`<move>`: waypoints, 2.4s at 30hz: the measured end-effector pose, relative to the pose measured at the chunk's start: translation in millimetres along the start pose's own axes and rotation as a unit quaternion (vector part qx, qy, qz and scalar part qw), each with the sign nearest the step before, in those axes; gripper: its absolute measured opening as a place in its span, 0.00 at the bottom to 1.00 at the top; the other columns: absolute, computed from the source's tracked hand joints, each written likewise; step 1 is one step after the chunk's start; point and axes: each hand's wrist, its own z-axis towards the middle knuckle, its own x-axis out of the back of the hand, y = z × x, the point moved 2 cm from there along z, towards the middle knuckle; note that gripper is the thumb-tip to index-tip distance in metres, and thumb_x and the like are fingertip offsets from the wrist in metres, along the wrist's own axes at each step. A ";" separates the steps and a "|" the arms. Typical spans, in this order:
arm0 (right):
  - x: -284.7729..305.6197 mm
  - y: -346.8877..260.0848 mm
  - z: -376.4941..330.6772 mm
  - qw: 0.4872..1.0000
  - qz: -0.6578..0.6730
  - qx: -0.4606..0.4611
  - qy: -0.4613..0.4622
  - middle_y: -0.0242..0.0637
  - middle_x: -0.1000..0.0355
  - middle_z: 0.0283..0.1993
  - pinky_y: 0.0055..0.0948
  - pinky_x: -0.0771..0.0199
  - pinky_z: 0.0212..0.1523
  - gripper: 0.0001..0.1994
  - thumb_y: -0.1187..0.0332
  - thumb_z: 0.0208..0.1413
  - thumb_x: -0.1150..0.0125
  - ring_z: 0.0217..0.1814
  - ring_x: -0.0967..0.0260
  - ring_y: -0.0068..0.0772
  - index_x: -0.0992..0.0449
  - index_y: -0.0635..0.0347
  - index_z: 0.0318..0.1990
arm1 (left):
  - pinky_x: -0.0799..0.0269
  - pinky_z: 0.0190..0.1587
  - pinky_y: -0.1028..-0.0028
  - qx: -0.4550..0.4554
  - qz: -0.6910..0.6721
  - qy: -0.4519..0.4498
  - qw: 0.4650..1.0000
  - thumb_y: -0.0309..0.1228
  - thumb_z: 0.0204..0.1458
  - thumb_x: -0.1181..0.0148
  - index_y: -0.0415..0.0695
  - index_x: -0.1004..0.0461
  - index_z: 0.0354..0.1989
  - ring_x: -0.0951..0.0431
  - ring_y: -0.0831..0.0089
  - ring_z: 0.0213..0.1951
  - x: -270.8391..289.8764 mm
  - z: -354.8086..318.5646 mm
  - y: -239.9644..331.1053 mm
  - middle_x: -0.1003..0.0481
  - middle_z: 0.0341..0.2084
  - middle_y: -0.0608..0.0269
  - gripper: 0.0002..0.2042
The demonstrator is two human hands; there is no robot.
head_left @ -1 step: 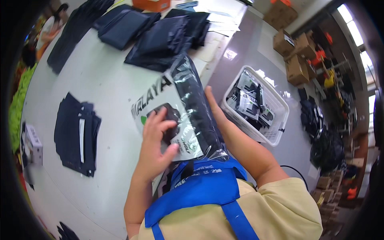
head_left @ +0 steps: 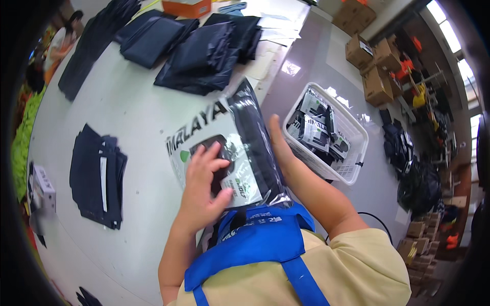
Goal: The person folds dark-colored jackets on a white table. They smooth the fabric, fold the sleeves, and fold the body into a compact rectangle. The folded jackets are stacked on the table.
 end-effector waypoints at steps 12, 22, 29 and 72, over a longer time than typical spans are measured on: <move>232.3 -108.2 -232.9 0.967 0.057 0.200 0.145 0.52 0.26 0.46 0.38 0.21 0.46 0.32 0.60 0.39 0.41 0.44 0.25 0.44 0.31 0.69 0.54 | 0.47 0.65 0.58 -0.134 -0.015 -0.210 0.968 0.30 0.47 0.35 0.48 0.36 0.60 0.46 0.48 0.66 -236.3 92.3 86.7 0.46 0.66 0.48 0.29; 580.8 -256.4 -496.2 0.625 -0.107 0.270 0.724 0.41 0.27 0.51 0.40 0.39 0.60 0.33 0.45 0.50 0.38 0.58 0.34 0.43 0.30 0.65 0.54 | 0.49 0.65 0.51 0.028 0.247 -0.085 0.965 0.34 0.45 0.35 0.48 0.43 0.65 0.50 0.41 0.66 -320.7 123.2 42.2 0.52 0.67 0.45 0.36; 682.9 -213.5 -471.6 0.652 -0.206 -0.015 0.730 0.37 0.31 0.45 0.43 0.36 0.42 0.27 0.48 0.51 0.40 0.42 0.35 0.35 0.32 0.50 0.55 | 0.49 0.65 0.52 0.151 0.363 0.010 0.919 0.35 0.47 0.36 0.48 0.46 0.67 0.51 0.41 0.66 -279.4 108.1 -37.0 0.55 0.68 0.45 0.37; -30.6 355.7 93.2 0.172 -0.766 0.309 -0.537 0.49 0.43 0.63 0.45 0.50 0.66 0.25 0.69 0.52 0.47 0.66 0.47 0.51 0.37 0.62 0.59 | 0.38 0.13 0.79 0.356 -0.434 0.825 0.069 0.23 0.42 0.44 0.38 0.27 0.39 0.34 0.76 0.11 -504.4 -554.8 -45.2 0.28 0.18 0.67 0.13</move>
